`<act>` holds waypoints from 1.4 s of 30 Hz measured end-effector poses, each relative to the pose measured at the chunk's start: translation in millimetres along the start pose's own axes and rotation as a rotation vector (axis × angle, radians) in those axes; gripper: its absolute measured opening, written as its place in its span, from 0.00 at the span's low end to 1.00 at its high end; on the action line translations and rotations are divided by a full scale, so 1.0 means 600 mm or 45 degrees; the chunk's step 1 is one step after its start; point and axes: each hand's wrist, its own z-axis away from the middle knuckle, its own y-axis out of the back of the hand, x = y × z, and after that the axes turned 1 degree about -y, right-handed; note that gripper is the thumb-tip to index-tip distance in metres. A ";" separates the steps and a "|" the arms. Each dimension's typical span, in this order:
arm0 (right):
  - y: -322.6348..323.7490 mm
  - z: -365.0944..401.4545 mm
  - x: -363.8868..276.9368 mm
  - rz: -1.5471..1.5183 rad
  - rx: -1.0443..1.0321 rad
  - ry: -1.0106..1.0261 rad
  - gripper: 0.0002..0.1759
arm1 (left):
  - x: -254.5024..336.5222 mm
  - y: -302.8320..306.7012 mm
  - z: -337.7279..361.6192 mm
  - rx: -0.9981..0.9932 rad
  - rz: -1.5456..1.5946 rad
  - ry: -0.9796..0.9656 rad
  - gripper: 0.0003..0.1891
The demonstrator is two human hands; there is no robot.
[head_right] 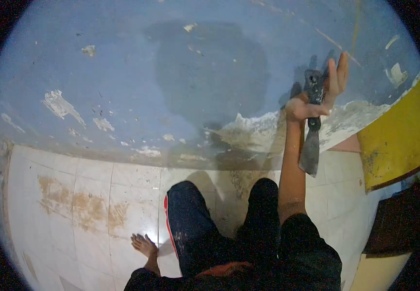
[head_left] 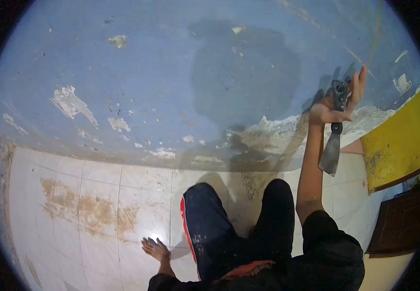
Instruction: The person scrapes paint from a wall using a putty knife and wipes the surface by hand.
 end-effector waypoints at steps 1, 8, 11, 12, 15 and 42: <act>-0.009 0.000 -0.003 -0.092 0.121 -0.034 0.41 | 0.001 -0.010 -0.002 -0.008 -0.036 -0.005 0.28; 0.025 -0.006 0.007 0.159 -0.100 -0.041 0.33 | 0.040 0.016 -0.014 -0.162 0.094 0.244 0.24; 0.033 -0.004 -0.001 0.180 -0.176 -0.065 0.27 | -0.052 -0.088 -0.029 -0.054 -0.222 -0.376 0.25; 0.035 -0.003 0.000 0.212 -0.230 -0.048 0.26 | -0.055 -0.070 -0.034 -0.046 -0.236 -0.381 0.25; 0.046 -0.007 -0.004 0.195 -0.249 -0.117 0.23 | -0.029 -0.018 -0.043 -1.065 0.258 -0.391 0.37; 0.172 0.102 0.049 0.089 -0.349 -0.233 0.28 | 0.534 0.412 -0.109 -0.260 0.869 -0.448 0.34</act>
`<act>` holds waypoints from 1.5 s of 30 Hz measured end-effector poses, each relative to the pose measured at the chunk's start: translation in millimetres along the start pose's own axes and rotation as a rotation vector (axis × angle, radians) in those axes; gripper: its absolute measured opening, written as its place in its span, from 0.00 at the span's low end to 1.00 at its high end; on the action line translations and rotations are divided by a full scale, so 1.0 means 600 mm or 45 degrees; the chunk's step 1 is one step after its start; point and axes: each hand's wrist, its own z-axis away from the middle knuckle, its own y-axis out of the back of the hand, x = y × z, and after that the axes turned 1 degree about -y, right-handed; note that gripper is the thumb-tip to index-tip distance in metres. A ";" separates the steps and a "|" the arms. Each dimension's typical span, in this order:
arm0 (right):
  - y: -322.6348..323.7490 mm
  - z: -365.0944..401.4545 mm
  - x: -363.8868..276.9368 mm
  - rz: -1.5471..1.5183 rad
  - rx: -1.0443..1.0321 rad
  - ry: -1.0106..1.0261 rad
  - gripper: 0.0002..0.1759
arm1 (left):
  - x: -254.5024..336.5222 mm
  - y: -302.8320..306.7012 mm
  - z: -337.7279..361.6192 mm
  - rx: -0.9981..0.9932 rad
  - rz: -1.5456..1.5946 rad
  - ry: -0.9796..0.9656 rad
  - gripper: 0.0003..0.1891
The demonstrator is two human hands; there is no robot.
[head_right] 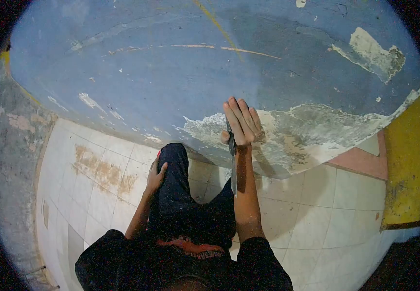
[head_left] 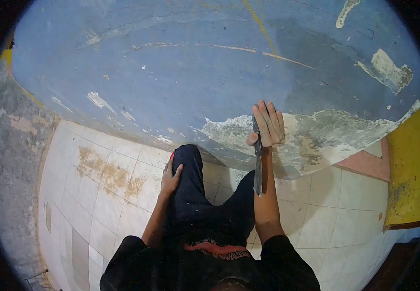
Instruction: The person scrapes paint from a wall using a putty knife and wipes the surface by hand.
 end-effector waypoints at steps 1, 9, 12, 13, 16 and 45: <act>-0.002 0.004 0.001 0.013 0.029 0.015 0.27 | 0.002 0.002 -0.004 0.038 0.000 -0.025 0.34; 0.009 0.008 -0.017 -0.054 -0.058 -0.137 0.26 | -0.016 0.019 -0.018 0.040 -0.085 0.084 0.35; 0.020 0.012 -0.062 -0.297 -0.072 -0.398 0.24 | -0.023 0.009 -0.036 0.120 -0.155 0.044 0.34; 0.021 0.003 -0.081 -0.440 -0.115 -0.421 0.20 | -0.015 0.002 -0.043 0.295 -0.268 -0.121 0.29; 0.056 0.136 -0.152 -0.648 -0.666 -0.985 0.13 | 0.070 0.009 -0.056 0.333 -0.108 -0.590 0.23; 0.096 0.222 -0.231 -0.539 -1.278 -2.064 0.26 | 0.193 -0.140 -0.048 -0.589 2.425 0.738 0.21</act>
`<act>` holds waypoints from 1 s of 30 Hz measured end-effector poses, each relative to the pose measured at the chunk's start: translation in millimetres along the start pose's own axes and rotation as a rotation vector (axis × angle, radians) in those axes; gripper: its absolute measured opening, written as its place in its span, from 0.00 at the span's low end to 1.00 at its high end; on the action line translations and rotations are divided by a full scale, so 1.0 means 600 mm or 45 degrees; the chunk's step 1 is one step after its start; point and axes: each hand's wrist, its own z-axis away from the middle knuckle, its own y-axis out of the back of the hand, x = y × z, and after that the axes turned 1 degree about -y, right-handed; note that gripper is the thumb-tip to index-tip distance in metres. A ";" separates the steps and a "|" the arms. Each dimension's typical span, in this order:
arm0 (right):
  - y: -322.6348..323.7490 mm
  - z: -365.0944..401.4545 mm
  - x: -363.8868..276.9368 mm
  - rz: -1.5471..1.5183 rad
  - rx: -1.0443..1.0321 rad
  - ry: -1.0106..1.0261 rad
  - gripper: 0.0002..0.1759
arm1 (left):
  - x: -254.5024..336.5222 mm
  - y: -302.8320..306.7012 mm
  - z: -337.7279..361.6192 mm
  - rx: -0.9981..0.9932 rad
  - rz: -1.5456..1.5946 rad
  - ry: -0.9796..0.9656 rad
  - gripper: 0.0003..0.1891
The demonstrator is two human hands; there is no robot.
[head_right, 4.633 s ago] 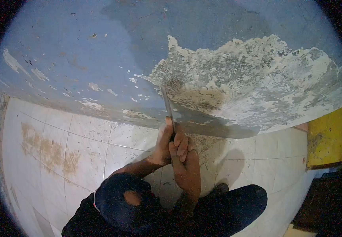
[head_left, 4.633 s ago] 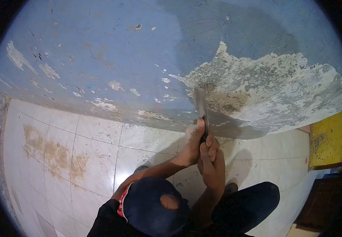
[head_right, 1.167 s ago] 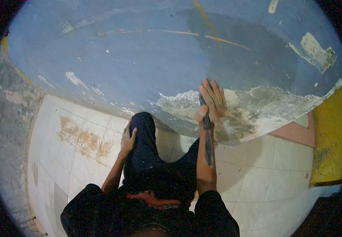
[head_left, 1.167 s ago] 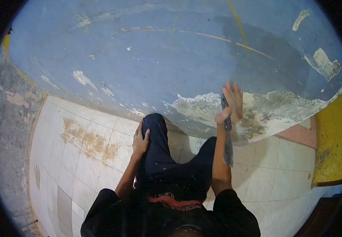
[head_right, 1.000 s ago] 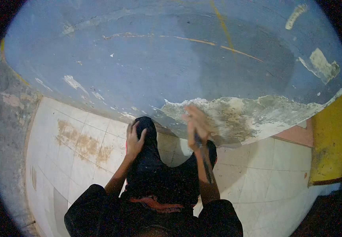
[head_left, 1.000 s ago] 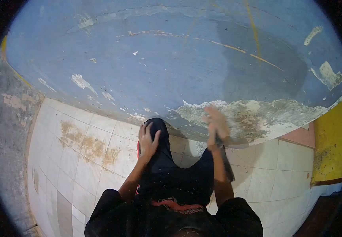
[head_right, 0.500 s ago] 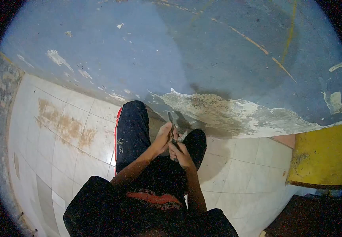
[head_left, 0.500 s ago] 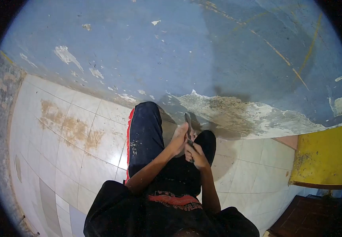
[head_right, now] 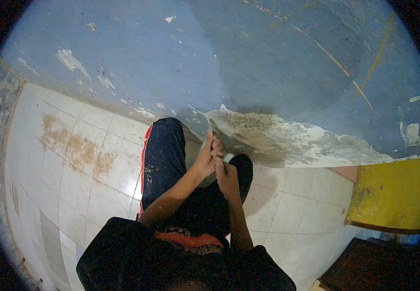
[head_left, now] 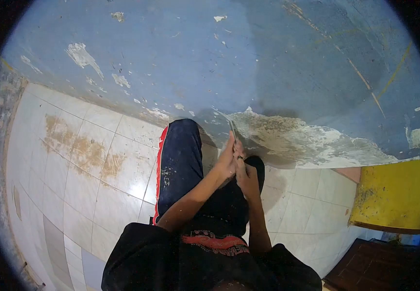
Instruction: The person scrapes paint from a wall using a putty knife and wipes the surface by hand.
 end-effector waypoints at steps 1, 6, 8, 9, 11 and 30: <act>0.004 0.002 0.001 0.093 0.009 0.043 0.28 | -0.007 -0.001 0.009 -0.018 -0.026 0.100 0.21; 0.008 -0.007 -0.032 0.032 0.016 -0.089 0.27 | -0.022 -0.010 0.005 0.076 -0.085 0.157 0.20; -0.005 -0.010 -0.021 -0.006 0.022 -0.037 0.25 | -0.004 0.004 -0.013 0.078 -0.090 0.085 0.21; -0.008 -0.017 -0.011 0.021 0.009 -0.007 0.25 | 0.004 0.006 -0.021 0.067 -0.090 -0.011 0.21; -0.001 -0.009 0.005 0.051 0.005 0.011 0.25 | 0.008 0.016 -0.012 0.012 -0.046 0.061 0.21; 0.014 0.036 -0.067 -0.254 -0.043 -0.375 0.25 | -0.011 -0.034 0.049 0.016 -0.053 0.085 0.21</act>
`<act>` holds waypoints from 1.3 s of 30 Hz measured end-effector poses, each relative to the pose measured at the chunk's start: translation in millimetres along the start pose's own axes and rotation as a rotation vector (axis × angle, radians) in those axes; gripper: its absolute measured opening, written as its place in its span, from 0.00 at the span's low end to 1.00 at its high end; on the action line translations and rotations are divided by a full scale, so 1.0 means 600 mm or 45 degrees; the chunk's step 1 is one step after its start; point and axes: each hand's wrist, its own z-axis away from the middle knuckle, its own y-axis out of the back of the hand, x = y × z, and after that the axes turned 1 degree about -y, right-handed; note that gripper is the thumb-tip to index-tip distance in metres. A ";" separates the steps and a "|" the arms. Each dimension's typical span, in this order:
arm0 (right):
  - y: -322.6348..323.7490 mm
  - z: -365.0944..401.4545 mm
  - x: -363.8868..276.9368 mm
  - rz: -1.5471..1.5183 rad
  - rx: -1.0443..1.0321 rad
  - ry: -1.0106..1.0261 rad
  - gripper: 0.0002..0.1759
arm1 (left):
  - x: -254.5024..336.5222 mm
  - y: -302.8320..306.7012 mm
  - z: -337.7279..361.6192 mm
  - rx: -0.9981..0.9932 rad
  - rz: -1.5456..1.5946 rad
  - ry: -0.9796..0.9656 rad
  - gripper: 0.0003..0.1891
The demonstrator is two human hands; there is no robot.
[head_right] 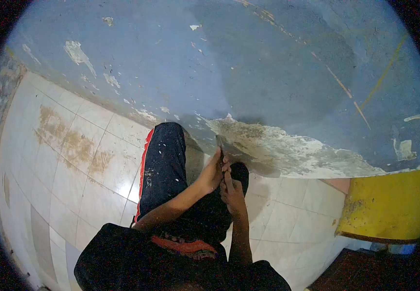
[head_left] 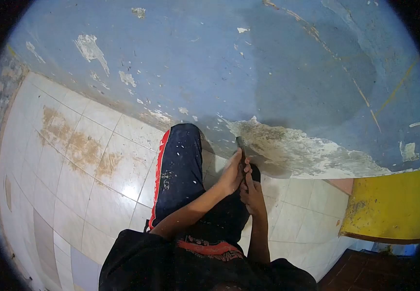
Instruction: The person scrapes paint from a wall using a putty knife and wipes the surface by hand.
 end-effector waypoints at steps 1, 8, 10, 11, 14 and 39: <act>-0.002 -0.003 -0.009 0.013 0.022 -0.002 0.25 | 0.002 -0.006 0.003 0.003 0.004 -0.010 0.21; -0.032 -0.025 0.011 -0.179 -0.082 0.053 0.25 | 0.019 0.029 -0.020 -0.074 -0.127 -0.158 0.18; -0.017 -0.012 0.016 -0.072 -0.095 -0.001 0.26 | 0.008 0.015 0.006 0.137 -0.144 -0.066 0.18; -0.007 -0.007 0.021 -0.079 -0.098 0.003 0.26 | 0.006 0.012 0.015 0.137 -0.153 -0.069 0.18; -0.005 -0.030 0.040 0.200 -0.049 0.467 0.22 | 0.003 0.003 -0.004 0.254 -0.129 -0.097 0.18; 0.005 -0.087 0.036 0.295 -0.170 0.367 0.26 | 0.021 0.027 -0.036 0.013 -0.008 -0.169 0.22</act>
